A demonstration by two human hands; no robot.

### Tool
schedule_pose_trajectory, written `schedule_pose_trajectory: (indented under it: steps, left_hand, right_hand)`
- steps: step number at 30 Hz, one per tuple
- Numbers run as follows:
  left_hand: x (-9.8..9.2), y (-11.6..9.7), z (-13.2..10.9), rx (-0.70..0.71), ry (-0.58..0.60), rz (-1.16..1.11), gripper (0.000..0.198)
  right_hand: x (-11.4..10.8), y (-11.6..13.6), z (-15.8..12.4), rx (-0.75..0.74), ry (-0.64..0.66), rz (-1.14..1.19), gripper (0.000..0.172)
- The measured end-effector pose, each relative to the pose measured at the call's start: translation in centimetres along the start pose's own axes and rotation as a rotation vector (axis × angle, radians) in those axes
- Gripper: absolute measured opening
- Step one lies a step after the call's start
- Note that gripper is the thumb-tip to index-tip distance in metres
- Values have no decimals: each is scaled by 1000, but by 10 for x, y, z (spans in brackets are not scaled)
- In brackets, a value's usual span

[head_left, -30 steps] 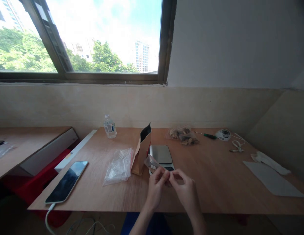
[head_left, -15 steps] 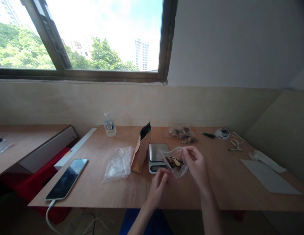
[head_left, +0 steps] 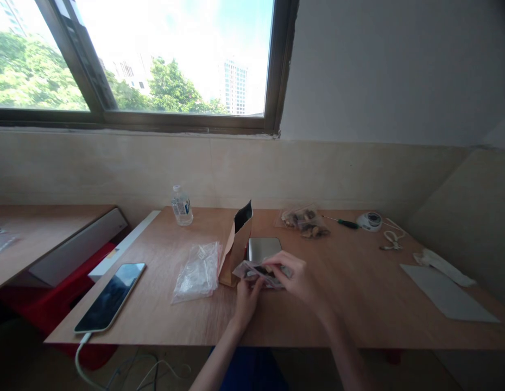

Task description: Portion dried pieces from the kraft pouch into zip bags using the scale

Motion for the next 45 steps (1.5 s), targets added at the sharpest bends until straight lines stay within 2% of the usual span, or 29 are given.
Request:
schedule_pose_trajectory:
  steps: [1,5,7,12,15,20,23,27,31,37,42,45]
  left_hand:
    - [-1,0,0,5,-6,26,29]
    - [-2,1,-1,2,1,107,26]
    - [-4,2,-1,4,0,127,27]
    - [-14,0,-2,94,-76,216,26]
    - [-15,-1,-4,133,-82,264,24]
    - [-14,-2,-4,140,-66,265,24]
    - [-14,0,-3,136,-70,246,22]
    - [-16,2,-3,124,-86,230,21]
    - [-16,0,-4,111,-97,246,21]
    - [-21,-5,-3,99,-167,253,24]
    - [-20,-8,-3,91,-174,231,27]
    - [-20,-8,-3,87,-170,214,28]
  right_hand:
    - [4,-1,-1,5,39,-8,17]
    - [6,-15,-1,126,24,-94,11]
    - [11,-17,0,141,54,-134,11]
    - [33,-20,2,178,259,-114,29]
    - [43,-18,3,185,339,-90,30]
    - [50,-13,8,185,361,-145,28]
    - [52,-4,12,123,351,-152,30]
    - [53,0,17,79,357,-117,33]
    - [53,-5,22,70,401,-28,28]
    - [47,-14,27,104,294,70,18]
    - [30,-22,25,194,193,146,11]
    - [17,-26,26,224,148,245,14]
Point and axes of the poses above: each hand's wrist, its own z-axis towards the middle knuckle, its own x-axis out of the palm, y = z × x, the point moved 9 cm from there along z, towards the middle knuckle, and after that the axes turned 8 degrees about -z, right-handed, at the moved point
